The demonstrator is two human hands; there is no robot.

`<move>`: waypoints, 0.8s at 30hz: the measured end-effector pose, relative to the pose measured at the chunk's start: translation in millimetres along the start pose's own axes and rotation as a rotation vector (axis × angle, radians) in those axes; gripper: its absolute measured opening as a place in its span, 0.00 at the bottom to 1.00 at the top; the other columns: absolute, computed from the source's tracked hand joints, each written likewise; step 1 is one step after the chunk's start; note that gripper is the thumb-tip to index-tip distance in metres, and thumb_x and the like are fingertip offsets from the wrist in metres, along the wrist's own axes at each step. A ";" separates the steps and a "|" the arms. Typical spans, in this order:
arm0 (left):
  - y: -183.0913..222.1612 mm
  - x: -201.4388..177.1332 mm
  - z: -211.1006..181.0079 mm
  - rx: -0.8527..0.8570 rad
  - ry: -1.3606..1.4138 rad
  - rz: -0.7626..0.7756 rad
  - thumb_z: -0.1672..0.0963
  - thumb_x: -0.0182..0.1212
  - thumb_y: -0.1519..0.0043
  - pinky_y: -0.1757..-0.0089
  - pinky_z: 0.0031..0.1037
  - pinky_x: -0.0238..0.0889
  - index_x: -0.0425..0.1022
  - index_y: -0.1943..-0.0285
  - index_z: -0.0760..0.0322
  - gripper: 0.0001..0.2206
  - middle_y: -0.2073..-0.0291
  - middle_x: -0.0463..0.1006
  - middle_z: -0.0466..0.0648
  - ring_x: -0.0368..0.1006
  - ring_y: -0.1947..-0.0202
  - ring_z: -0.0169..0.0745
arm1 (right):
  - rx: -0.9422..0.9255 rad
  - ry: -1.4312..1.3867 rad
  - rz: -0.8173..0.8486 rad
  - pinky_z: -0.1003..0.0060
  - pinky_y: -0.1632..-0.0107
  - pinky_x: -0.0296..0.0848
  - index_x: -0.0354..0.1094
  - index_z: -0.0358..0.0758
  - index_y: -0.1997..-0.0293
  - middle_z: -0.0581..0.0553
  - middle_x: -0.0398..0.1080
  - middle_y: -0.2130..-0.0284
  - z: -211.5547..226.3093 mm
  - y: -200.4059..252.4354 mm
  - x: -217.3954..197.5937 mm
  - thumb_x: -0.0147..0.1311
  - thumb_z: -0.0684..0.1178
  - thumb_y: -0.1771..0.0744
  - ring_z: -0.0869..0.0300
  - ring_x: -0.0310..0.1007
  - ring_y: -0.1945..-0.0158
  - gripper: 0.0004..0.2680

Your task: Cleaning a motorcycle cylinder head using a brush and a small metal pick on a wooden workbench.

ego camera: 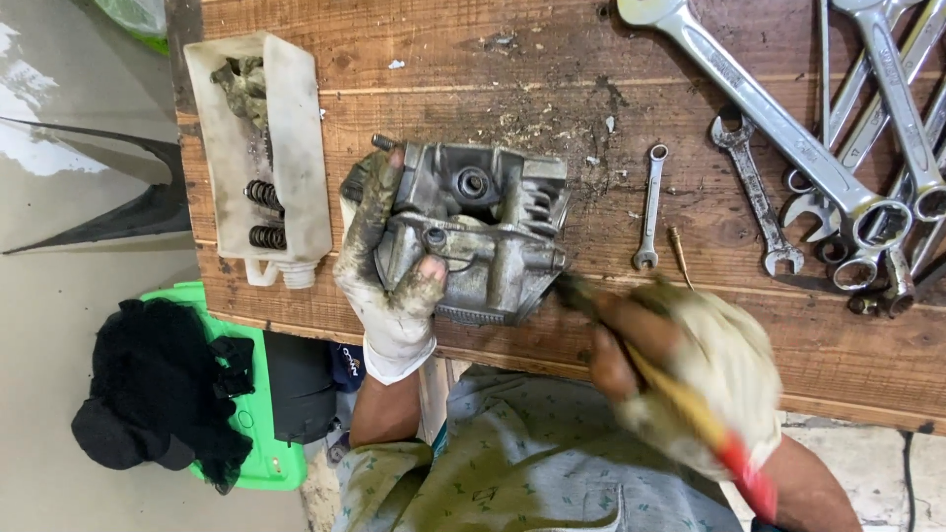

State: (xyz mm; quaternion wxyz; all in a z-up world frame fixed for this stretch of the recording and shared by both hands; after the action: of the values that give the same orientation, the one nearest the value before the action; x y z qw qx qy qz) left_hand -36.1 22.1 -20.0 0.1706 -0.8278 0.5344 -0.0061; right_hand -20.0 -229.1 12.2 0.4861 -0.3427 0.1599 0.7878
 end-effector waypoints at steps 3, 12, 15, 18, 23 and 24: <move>-3.5 2.2 -0.3 -0.006 0.054 -0.002 0.43 0.66 0.36 0.24 0.40 0.52 0.66 0.27 0.70 0.36 0.28 0.65 0.53 0.59 0.24 0.46 | 0.206 -0.131 0.422 0.63 0.84 0.73 0.70 0.61 0.78 0.68 0.72 0.88 -10.1 9.0 -11.6 0.38 0.56 0.31 0.67 0.68 0.91 0.15; -5.6 2.7 0.7 0.034 -0.016 0.001 0.43 0.64 0.36 0.25 0.40 0.53 0.67 0.28 0.70 0.35 0.31 0.66 0.52 0.61 0.26 0.45 | 0.298 -0.372 0.027 0.67 0.69 0.77 0.77 0.45 0.63 0.50 0.81 0.71 -6.0 -2.3 19.4 0.60 0.52 0.36 0.62 0.81 0.73 0.06; -4.8 2.4 1.8 0.031 -0.012 -0.005 0.42 0.64 0.36 0.26 0.41 0.54 0.67 0.28 0.68 0.35 0.32 0.66 0.52 0.61 0.27 0.45 | 0.658 -1.385 -0.181 0.70 0.88 0.65 0.74 0.25 0.64 0.32 0.76 0.79 -9.1 -6.1 28.7 0.61 0.41 0.38 0.58 0.69 0.88 0.07; -4.0 2.3 3.6 0.000 0.027 -0.020 0.42 0.66 0.38 0.25 0.39 0.52 0.66 0.28 0.72 0.37 0.29 0.66 0.54 0.59 0.25 0.45 | 0.726 -1.521 -0.397 0.70 0.89 0.66 0.73 0.26 0.60 0.30 0.73 0.78 -6.6 -2.2 40.0 0.63 0.40 0.37 0.56 0.68 0.87 0.07; -6.2 3.3 1.0 0.027 -0.005 -0.010 0.42 0.65 0.37 0.25 0.41 0.53 0.67 0.28 0.71 0.36 0.31 0.67 0.52 0.61 0.26 0.45 | 0.614 -1.712 -0.177 0.73 0.85 0.62 0.70 0.27 0.71 0.27 0.75 0.75 4.9 -13.4 55.3 0.64 0.44 0.37 0.54 0.69 0.82 0.09; -5.3 2.6 0.7 0.031 -0.005 -0.011 0.42 0.65 0.37 0.25 0.41 0.53 0.67 0.28 0.71 0.36 0.31 0.67 0.52 0.61 0.26 0.45 | 0.610 -1.713 -0.177 0.73 0.85 0.62 0.70 0.27 0.71 0.27 0.75 0.75 2.1 -9.6 49.8 0.64 0.44 0.37 0.54 0.69 0.82 0.09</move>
State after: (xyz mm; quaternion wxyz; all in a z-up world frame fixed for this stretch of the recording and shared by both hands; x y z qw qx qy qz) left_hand -30.1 22.0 -19.6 0.1848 -0.8280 0.5293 -0.0131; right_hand -27.0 -190.6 -20.2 0.5667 0.4915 -0.0809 0.6563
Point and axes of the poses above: each hand's wrist, its own y-axis away from the middle knuckle, its own x-axis out of the palm, z = x × y, the point moved 1 cm from there along -y, towards the middle knuckle
